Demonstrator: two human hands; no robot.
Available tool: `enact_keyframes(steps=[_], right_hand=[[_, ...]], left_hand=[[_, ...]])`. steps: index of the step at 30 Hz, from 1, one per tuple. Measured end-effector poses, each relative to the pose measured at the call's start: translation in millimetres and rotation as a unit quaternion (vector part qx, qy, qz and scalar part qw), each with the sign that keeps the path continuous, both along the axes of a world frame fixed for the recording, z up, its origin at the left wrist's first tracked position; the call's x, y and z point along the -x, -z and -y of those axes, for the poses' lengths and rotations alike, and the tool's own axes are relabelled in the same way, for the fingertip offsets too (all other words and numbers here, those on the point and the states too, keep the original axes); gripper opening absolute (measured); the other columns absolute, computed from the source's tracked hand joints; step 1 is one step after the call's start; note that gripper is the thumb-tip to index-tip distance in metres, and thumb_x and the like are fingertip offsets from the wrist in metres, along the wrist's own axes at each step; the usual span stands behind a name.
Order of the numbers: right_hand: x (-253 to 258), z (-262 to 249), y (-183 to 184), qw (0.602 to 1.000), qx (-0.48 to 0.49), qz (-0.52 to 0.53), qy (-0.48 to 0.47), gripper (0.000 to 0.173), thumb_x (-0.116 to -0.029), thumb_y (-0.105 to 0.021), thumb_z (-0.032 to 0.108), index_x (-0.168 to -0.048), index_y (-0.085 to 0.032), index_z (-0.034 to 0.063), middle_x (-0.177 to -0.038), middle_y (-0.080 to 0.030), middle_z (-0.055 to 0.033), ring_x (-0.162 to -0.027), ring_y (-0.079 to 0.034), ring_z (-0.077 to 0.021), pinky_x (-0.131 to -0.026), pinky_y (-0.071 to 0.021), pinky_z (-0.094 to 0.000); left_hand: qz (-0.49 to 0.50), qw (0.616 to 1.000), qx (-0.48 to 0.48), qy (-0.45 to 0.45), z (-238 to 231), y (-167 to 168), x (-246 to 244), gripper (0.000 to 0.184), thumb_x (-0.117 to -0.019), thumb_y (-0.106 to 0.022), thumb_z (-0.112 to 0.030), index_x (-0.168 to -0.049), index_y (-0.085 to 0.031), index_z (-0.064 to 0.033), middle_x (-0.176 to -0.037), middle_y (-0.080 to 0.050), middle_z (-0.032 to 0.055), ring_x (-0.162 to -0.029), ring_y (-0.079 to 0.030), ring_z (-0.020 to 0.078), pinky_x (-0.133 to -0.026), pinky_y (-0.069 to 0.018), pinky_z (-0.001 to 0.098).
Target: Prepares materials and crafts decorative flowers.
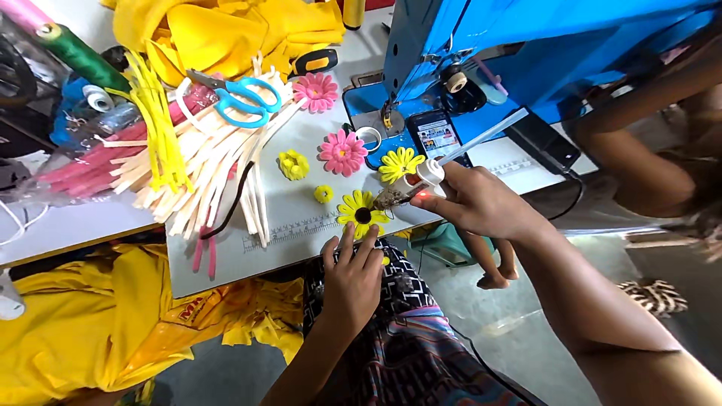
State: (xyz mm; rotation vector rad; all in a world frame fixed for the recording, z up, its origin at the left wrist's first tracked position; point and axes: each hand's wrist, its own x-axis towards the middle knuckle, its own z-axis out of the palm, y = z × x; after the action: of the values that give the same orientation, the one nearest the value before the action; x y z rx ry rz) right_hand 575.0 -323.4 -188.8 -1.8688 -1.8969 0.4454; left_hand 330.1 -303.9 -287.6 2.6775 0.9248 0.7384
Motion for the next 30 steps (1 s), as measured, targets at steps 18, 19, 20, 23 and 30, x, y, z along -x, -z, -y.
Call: enact_keyframes(steps=[18, 19, 20, 23, 30], right_hand=[[7, -10, 0, 0.999, -0.014, -0.044, -0.012, 0.031, -0.0988, -0.062, 0.039, -0.11, -0.062, 0.0098, -0.066, -0.055, 0.0051, -0.052, -0.051, -0.0047, -0.048, -0.0447, -0.0256], [6, -9, 1, 0.999, -0.012, -0.048, -0.009, 0.031, -0.0987, -0.062, 0.039, -0.11, -0.062, 0.0096, -0.067, -0.058, 0.0048, -0.053, -0.054, -0.0048, -0.049, -0.0471, -0.0259], [5, -8, 3, 0.999, -0.011, -0.05, -0.007, 0.032, -0.0986, -0.062, 0.04, -0.111, -0.063, 0.0097, -0.067, -0.059, 0.0047, -0.054, -0.056, -0.0051, -0.049, -0.0485, -0.0264], [3, -4, 6, 0.999, -0.002, -0.044, 0.004, 0.034, -0.0988, -0.06, 0.041, -0.109, -0.062, 0.0092, -0.066, -0.058, 0.0047, -0.054, -0.055, -0.006, -0.05, -0.0483, -0.0284], [-13, 22, 9, 0.969, 0.004, -0.245, 0.036, 0.024, -0.0977, -0.063, 0.025, -0.115, -0.061, 0.0077, -0.079, -0.07, 0.0043, -0.059, -0.06, -0.0006, -0.053, -0.0489, -0.0181]], left_hand=[[0.004, 1.0, 0.003, -0.002, -1, -1, 0, 0.02, -0.0988, -0.058, -0.024, -0.092, -0.073, -0.0138, -0.141, -0.064, 0.0019, -0.137, -0.054, 0.0327, -0.106, -0.0391, 0.0601], [0.005, 1.0, 0.003, -0.001, -1, -1, 0, 0.02, -0.0986, -0.058, -0.024, -0.092, -0.073, -0.014, -0.141, -0.064, 0.0019, -0.137, -0.054, 0.0328, -0.107, -0.0389, 0.0604], [0.005, 1.0, 0.002, -0.001, -1, -1, -1, 0.02, -0.0988, -0.058, -0.024, -0.092, -0.073, -0.0141, -0.141, -0.064, 0.0019, -0.137, -0.054, 0.0328, -0.107, -0.0389, 0.0603], [0.006, 1.0, 0.001, -0.002, -2, -1, -1, 0.021, -0.0992, -0.057, -0.024, -0.091, -0.073, -0.0142, -0.14, -0.065, 0.0016, -0.136, -0.055, 0.0323, -0.106, -0.0395, 0.0601], [0.025, 1.0, 0.005, 0.01, -4, 0, 2, 0.024, -0.1006, -0.054, -0.027, -0.095, -0.073, -0.0138, -0.14, -0.065, 0.004, -0.136, -0.055, 0.0336, -0.107, -0.038, 0.0605]])
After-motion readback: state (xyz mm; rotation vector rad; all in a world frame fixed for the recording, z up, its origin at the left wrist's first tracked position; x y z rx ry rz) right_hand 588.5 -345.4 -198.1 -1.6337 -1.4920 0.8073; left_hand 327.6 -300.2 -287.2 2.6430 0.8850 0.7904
